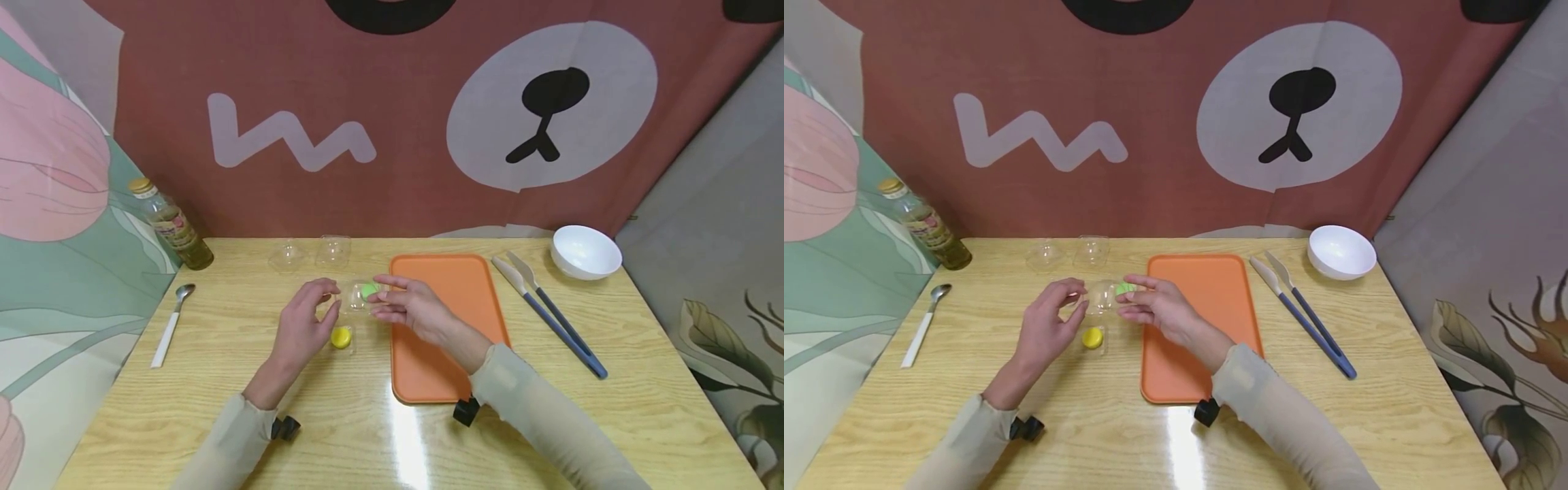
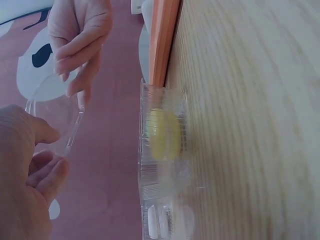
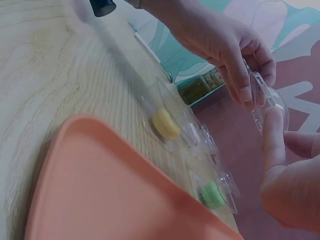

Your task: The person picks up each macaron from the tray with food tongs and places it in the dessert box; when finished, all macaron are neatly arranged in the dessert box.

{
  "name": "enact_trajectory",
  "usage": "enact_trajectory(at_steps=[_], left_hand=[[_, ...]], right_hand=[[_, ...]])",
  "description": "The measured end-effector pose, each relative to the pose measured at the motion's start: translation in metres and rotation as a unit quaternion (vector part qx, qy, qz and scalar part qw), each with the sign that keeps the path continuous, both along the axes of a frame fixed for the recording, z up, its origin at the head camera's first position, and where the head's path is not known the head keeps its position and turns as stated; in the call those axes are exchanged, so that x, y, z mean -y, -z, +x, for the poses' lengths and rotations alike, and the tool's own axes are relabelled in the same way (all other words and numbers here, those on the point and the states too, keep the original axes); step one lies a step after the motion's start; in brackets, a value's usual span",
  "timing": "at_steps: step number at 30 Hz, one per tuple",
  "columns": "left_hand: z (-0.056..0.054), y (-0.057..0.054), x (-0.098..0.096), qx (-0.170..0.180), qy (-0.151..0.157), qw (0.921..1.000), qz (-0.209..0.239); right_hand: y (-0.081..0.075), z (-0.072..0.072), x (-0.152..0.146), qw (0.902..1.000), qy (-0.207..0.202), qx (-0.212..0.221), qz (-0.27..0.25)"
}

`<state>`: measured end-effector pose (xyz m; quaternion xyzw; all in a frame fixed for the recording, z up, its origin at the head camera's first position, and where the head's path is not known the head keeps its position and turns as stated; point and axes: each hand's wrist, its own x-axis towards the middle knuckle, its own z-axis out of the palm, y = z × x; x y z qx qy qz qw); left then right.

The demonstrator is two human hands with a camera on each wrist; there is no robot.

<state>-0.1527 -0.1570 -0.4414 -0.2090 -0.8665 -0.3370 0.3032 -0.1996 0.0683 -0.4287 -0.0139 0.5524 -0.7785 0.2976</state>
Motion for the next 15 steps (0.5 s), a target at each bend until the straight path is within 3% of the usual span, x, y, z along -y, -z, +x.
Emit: enact_trajectory(at_steps=[4,7,12,15], left_hand=[[0.001,-0.001,0.000,0.025,0.011,0.9996,0.005],[0.002,-0.002,0.003,0.077,0.037,0.9959,0.031],[0.005,-0.009,0.011,0.188,0.091,0.9738,0.089],[0.007,-0.015,0.016,0.242,0.097,0.9618,0.083]], right_hand=[[-0.001,0.001,-0.001,0.9999,0.009,-0.005,-0.008],[-0.002,0.001,-0.001,0.9997,0.014,-0.014,-0.016],[-0.004,0.001,-0.001,0.9991,0.014,-0.036,-0.016],[-0.004,0.002,-0.002,0.9989,0.013,-0.044,-0.010]])
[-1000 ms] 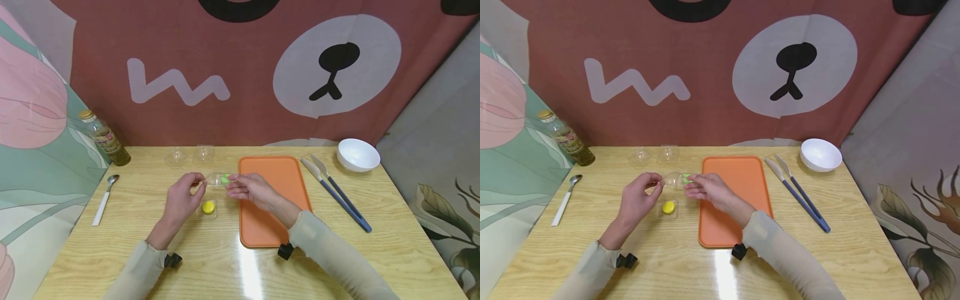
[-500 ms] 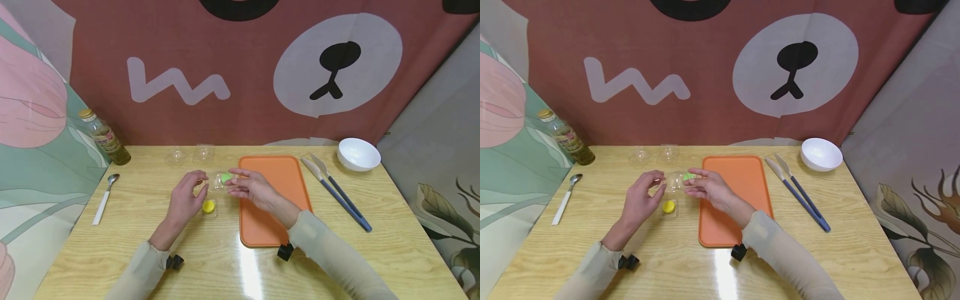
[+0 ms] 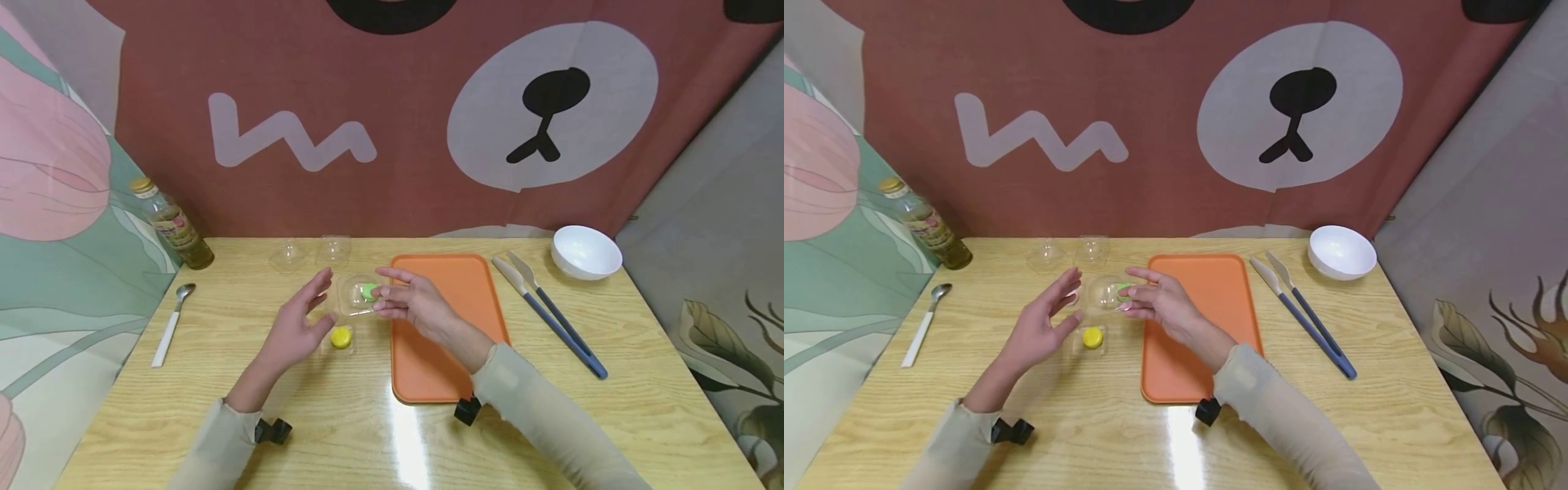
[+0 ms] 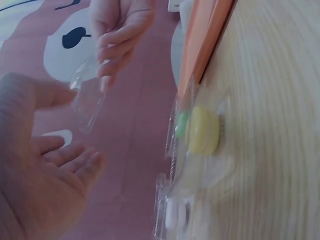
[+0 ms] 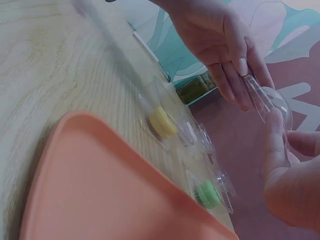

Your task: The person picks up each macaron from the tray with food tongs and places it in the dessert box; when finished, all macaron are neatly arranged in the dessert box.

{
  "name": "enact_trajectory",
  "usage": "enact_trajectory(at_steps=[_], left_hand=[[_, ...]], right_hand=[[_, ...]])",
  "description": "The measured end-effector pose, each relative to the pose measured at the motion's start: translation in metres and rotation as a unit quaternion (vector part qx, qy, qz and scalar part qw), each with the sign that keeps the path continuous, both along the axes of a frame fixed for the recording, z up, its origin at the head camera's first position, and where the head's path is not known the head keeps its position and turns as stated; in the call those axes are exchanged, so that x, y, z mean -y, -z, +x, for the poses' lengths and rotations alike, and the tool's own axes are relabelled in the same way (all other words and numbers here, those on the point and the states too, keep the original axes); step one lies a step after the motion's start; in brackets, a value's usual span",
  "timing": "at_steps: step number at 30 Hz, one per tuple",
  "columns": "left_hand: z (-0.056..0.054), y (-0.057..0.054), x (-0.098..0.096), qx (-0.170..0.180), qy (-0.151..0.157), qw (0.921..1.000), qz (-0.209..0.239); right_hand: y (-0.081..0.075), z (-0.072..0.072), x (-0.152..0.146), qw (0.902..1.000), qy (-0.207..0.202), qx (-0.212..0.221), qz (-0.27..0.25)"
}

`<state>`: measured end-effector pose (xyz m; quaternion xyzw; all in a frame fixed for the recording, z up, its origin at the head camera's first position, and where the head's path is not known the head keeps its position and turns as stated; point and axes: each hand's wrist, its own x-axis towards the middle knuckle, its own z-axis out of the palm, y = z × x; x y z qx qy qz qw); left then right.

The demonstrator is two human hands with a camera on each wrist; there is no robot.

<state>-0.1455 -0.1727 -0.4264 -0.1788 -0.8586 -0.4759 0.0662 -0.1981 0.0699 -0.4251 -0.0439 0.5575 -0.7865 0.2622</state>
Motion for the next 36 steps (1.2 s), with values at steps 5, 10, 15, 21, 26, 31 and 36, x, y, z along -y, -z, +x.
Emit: enact_trajectory(at_steps=[5,10,15,21,26,31,36], left_hand=[[0.000,-0.003,0.004,0.030,0.000,0.9956,-0.089],[-0.001,-0.002,0.004,0.017,0.002,0.9888,-0.148],[-0.001,-0.002,0.005,0.012,0.008,0.9861,-0.166],[-0.001,0.000,0.006,0.002,0.018,0.9816,-0.190],[0.000,0.000,0.010,-0.010,0.012,0.9798,-0.199],[0.002,0.000,0.015,-0.004,0.011,0.9790,-0.204],[0.003,0.003,0.015,0.004,0.022,0.9793,-0.201]], right_hand=[[0.003,0.003,0.002,0.9997,-0.011,-0.018,0.016],[0.008,0.007,0.007,0.9989,-0.019,-0.028,0.032],[0.011,0.011,0.010,0.9986,-0.027,-0.032,0.032],[0.011,0.014,0.012,0.9978,-0.036,-0.037,0.041],[0.007,0.015,0.012,0.9897,-0.054,-0.076,0.109],[0.003,0.016,0.009,0.9396,-0.079,-0.221,0.249],[0.001,0.019,0.009,0.8566,-0.121,-0.345,0.364]])
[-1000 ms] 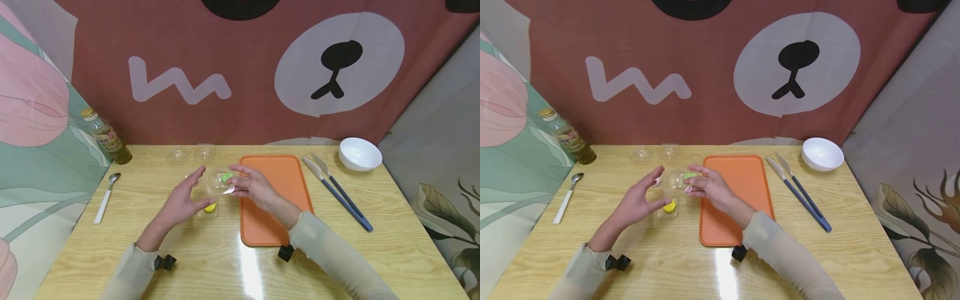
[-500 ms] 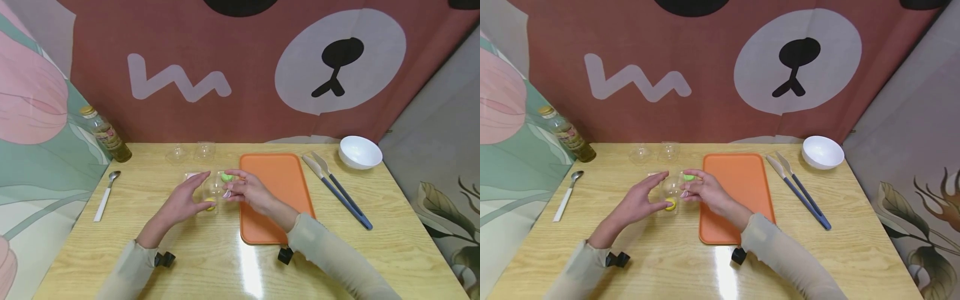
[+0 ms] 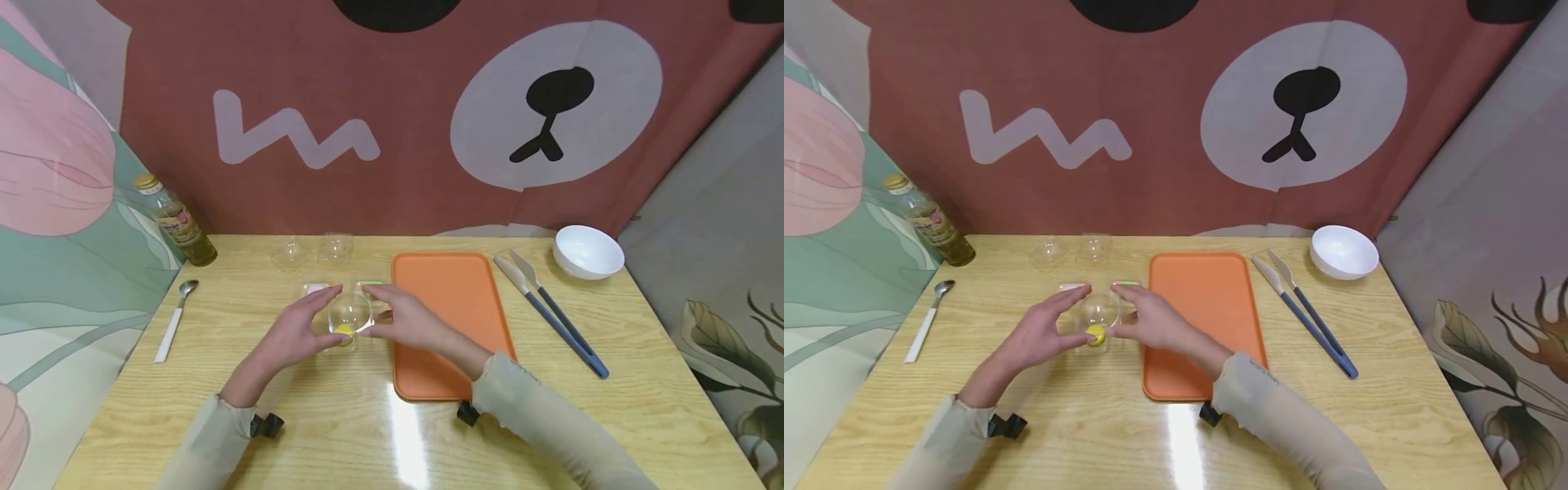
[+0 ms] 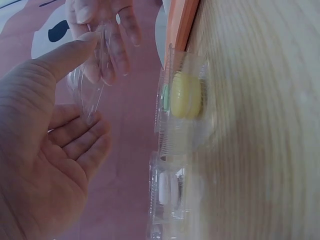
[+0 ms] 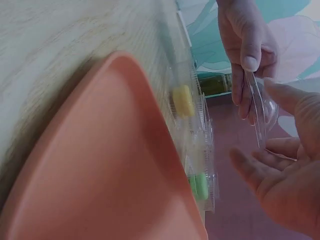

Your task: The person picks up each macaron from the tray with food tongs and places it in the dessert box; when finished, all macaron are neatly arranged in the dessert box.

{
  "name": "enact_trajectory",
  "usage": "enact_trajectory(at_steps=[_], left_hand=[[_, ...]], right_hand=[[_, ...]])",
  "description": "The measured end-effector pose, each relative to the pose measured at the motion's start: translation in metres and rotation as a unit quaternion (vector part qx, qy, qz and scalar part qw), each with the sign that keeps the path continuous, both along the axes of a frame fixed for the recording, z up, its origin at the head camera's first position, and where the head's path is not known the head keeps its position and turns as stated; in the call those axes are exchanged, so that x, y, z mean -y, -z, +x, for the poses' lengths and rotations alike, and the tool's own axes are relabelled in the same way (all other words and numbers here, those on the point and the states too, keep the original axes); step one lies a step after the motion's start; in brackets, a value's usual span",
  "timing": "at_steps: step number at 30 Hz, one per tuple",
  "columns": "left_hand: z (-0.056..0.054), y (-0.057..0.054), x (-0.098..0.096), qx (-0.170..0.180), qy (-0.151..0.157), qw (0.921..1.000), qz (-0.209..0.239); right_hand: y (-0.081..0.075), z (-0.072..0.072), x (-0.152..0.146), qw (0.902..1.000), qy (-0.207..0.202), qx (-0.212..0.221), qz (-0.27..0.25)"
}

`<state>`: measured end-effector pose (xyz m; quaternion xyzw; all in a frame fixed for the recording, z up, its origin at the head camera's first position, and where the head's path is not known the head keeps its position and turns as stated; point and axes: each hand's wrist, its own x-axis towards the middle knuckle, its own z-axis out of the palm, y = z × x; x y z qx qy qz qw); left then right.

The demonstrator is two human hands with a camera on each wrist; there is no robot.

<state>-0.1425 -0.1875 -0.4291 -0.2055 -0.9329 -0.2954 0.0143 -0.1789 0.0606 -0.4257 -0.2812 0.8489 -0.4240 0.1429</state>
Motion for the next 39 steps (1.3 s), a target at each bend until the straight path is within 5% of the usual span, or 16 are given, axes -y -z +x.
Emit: enact_trajectory(at_steps=[4,10,26,39], left_hand=[[0.001,0.002,-0.001,0.000,0.005,1.0000,0.001],[0.003,0.005,0.000,0.000,0.012,0.9999,-0.008],[0.003,0.018,0.016,-0.007,0.021,0.9966,-0.079],[0.002,0.025,0.021,0.027,0.027,0.9960,-0.081]], right_hand=[[0.001,0.002,0.002,0.9938,-0.024,-0.077,0.077],[-0.001,0.004,0.005,0.9707,-0.043,-0.172,0.162],[0.011,0.010,0.031,0.9397,-0.047,-0.213,0.263],[0.020,0.010,0.041,0.9338,-0.058,-0.228,0.269]])
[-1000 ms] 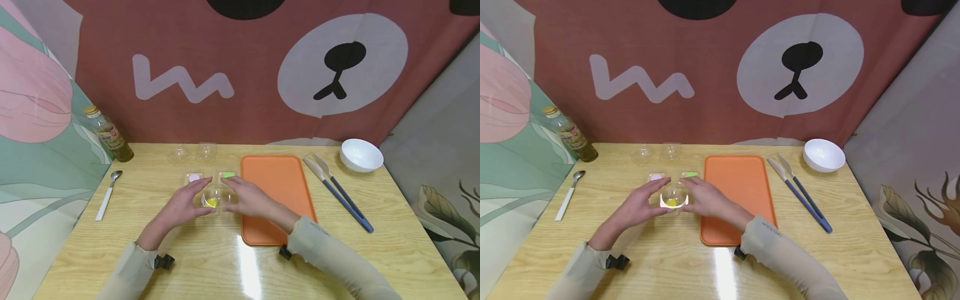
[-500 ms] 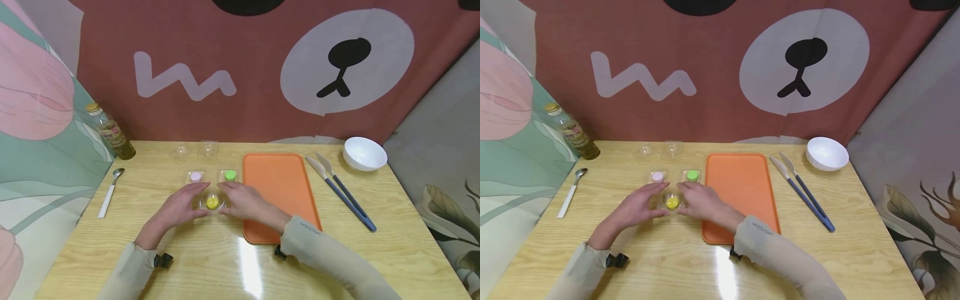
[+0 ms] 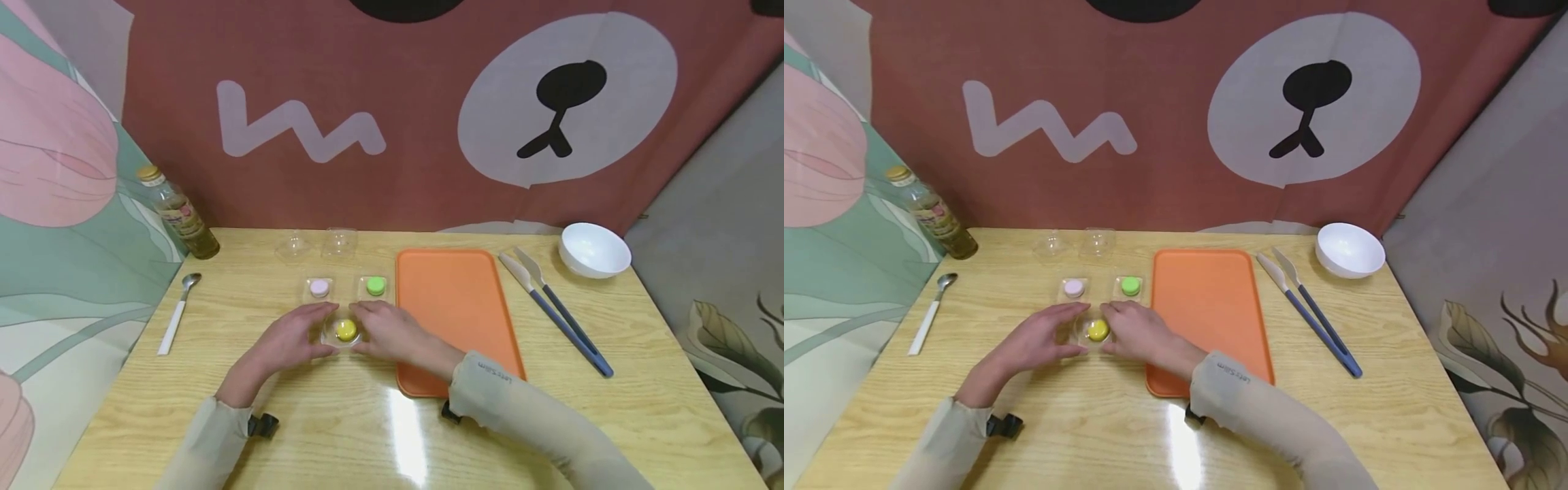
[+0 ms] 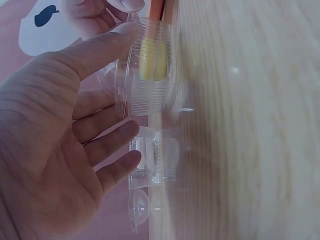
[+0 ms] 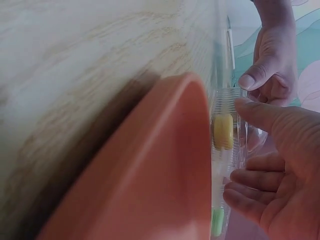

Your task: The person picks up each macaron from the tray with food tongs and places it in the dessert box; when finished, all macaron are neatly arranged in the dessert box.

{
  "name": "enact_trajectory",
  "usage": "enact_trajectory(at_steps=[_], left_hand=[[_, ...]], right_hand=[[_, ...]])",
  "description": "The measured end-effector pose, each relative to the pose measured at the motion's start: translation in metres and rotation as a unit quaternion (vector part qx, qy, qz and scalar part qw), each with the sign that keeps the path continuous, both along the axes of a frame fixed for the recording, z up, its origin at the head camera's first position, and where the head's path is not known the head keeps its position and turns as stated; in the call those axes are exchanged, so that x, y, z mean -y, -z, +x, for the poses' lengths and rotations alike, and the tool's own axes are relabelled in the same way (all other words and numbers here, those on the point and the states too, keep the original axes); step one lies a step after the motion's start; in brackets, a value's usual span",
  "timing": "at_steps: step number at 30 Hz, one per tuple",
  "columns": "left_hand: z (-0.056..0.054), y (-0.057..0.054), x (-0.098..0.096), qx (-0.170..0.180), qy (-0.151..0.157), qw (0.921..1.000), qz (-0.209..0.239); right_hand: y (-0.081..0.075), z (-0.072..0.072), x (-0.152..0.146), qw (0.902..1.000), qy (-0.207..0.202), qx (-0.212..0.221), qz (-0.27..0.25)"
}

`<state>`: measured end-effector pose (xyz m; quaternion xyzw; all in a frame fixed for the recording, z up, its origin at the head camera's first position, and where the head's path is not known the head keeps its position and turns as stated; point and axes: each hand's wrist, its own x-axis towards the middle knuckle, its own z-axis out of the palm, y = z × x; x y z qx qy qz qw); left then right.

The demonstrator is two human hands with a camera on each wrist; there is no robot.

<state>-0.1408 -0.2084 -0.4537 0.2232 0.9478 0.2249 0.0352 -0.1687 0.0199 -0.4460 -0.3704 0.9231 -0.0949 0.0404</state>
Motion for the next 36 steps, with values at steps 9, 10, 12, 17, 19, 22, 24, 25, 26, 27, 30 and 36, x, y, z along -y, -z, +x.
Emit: enact_trajectory(at_steps=[9,10,12,17,19,22,24,25,26,27,30,36], left_hand=[[-0.004,0.000,0.003,0.018,0.010,0.9995,0.023],[-0.004,0.001,0.003,0.022,0.009,0.9994,0.026],[-0.005,0.002,0.004,0.028,0.006,0.9991,0.030],[-0.005,0.005,0.006,0.042,0.001,0.9985,0.035],[-0.005,0.006,0.006,0.046,-0.001,0.9983,0.036],[-0.005,0.008,0.007,0.045,-0.003,0.9983,0.037],[-0.005,0.009,0.007,0.042,-0.003,0.9984,0.037],[-0.005,0.010,0.007,0.042,-0.003,0.9984,0.037],[-0.005,0.010,0.007,0.042,-0.003,0.9984,0.037],[-0.005,0.011,0.007,0.042,-0.002,0.9984,0.037],[-0.005,0.012,0.007,0.045,-0.003,0.9982,0.040],[-0.004,0.013,0.005,0.053,-0.005,0.9973,0.051]], right_hand=[[0.001,-0.002,0.002,1.0000,0.000,-0.007,0.004],[0.002,-0.002,0.002,1.0000,0.001,-0.006,0.005],[0.002,-0.002,0.002,1.0000,0.002,-0.005,0.007],[0.002,-0.001,0.003,0.9999,0.000,-0.009,0.010],[0.002,-0.001,0.003,0.9998,-0.001,-0.013,0.012],[0.002,-0.001,0.004,0.9997,-0.002,-0.017,0.017],[0.003,-0.001,0.004,0.9996,-0.002,-0.017,0.021],[0.003,-0.001,0.004,0.9996,-0.002,-0.015,0.022],[0.003,-0.001,0.004,0.9997,-0.002,-0.014,0.021],[0.003,-0.002,0.004,0.9997,-0.002,-0.012,0.022],[0.004,-0.002,0.004,0.9997,-0.003,-0.011,0.020],[0.006,-0.001,0.004,0.9997,0.002,-0.013,0.018]])
